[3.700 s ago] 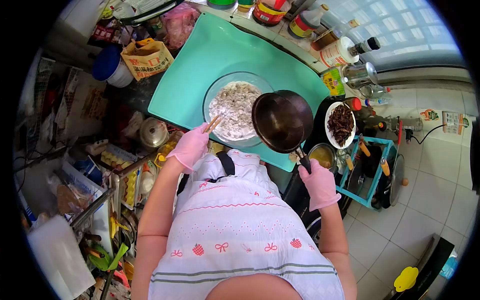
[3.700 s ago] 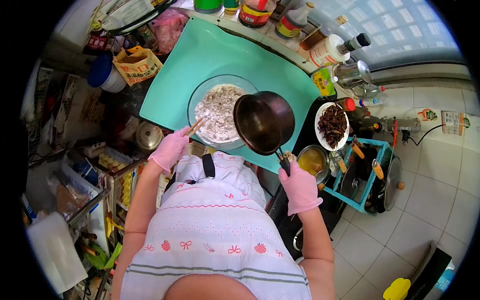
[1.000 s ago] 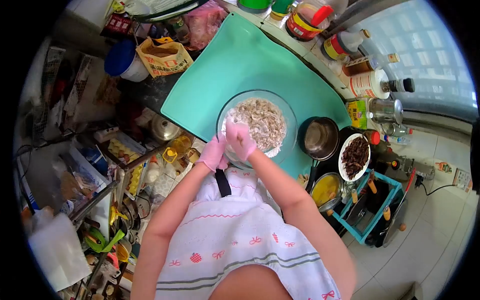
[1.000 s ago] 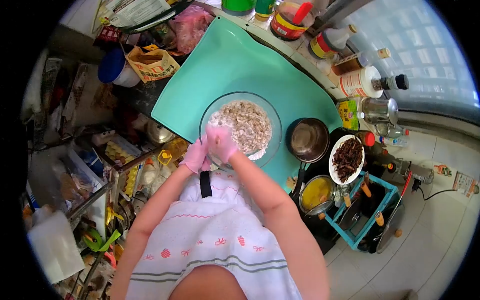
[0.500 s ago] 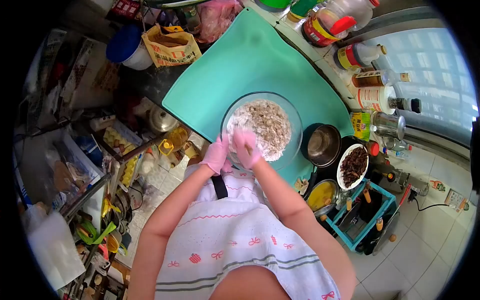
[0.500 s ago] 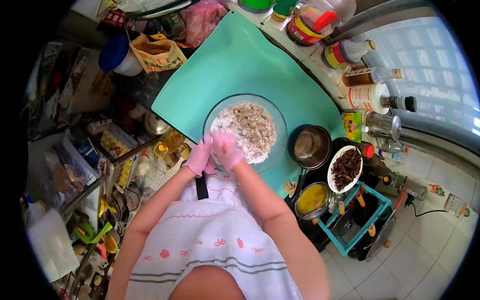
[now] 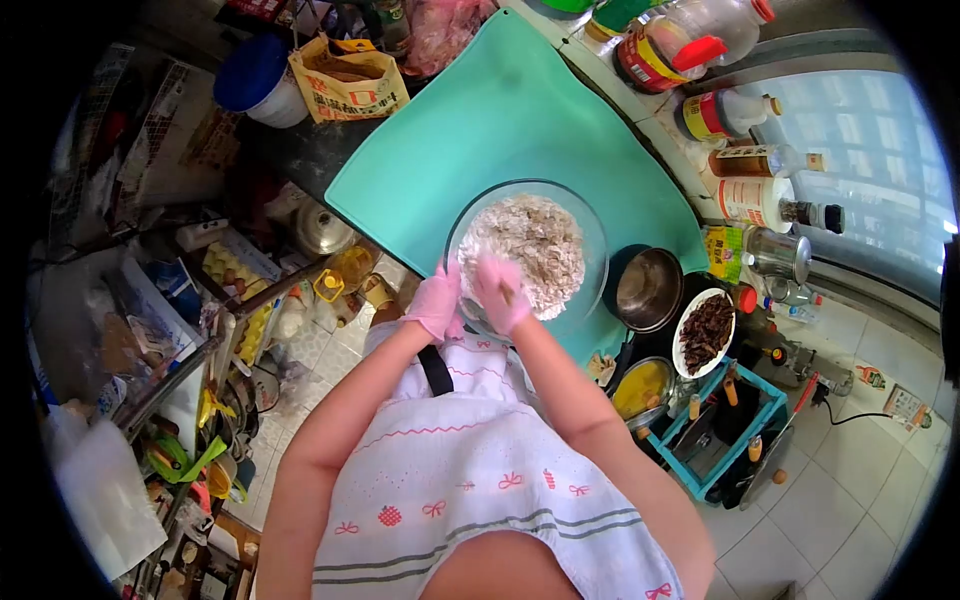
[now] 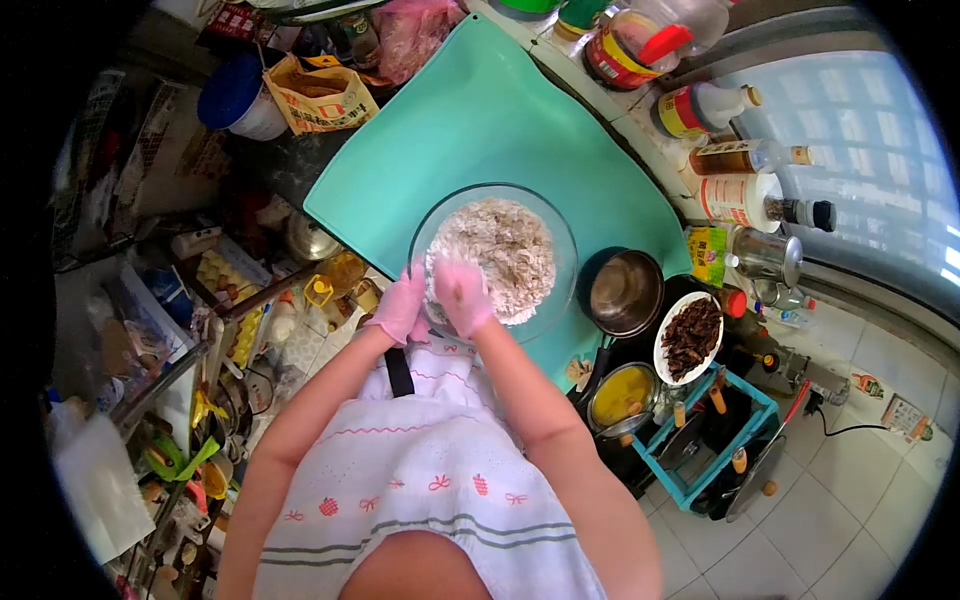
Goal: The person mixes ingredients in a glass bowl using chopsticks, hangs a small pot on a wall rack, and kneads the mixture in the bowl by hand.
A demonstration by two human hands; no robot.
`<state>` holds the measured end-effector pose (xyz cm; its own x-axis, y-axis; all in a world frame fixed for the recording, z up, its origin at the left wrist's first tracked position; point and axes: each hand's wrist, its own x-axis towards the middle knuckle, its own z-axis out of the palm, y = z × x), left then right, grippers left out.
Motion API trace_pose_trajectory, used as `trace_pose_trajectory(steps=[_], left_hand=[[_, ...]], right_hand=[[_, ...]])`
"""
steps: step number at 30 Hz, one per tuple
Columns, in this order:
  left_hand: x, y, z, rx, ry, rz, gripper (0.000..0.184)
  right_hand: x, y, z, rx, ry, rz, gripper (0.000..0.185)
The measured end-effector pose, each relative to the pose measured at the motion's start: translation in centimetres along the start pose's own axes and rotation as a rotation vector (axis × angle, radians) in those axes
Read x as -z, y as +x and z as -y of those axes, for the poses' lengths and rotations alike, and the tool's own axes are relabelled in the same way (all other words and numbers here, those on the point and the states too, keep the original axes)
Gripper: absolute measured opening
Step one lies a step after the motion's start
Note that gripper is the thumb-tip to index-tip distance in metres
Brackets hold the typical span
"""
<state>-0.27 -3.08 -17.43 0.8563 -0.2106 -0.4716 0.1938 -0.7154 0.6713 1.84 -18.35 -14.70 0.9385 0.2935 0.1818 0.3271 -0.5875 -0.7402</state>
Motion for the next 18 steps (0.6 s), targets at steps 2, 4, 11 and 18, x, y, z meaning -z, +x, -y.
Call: trace_pose_trajectory(steps=[2, 4, 11, 18], left_hand=[[0.5, 0.0, -0.6, 0.104, -0.097, 0.064, 0.044], [0.3, 0.0, -0.2, 0.206, -0.222, 0.074, 0.049], [0.0, 0.3, -1.5, 0.195, -0.263, -0.081, 0.058], [1.3, -0.1, -2.0, 0.272, -0.365, 0.034, 0.057]], right_hand=[[-1.4, 2.9, -4.3, 0.151, 0.158, -0.159, 0.012], [1.0, 4.5, -7.6, 0.13, -0.013, -0.207, 0.011], [1.1, -7.2, -7.3, -0.409, -0.244, -0.028, 0.019], [-2.4, 1.5, -9.9, -0.089, 0.045, -0.113, 0.022]])
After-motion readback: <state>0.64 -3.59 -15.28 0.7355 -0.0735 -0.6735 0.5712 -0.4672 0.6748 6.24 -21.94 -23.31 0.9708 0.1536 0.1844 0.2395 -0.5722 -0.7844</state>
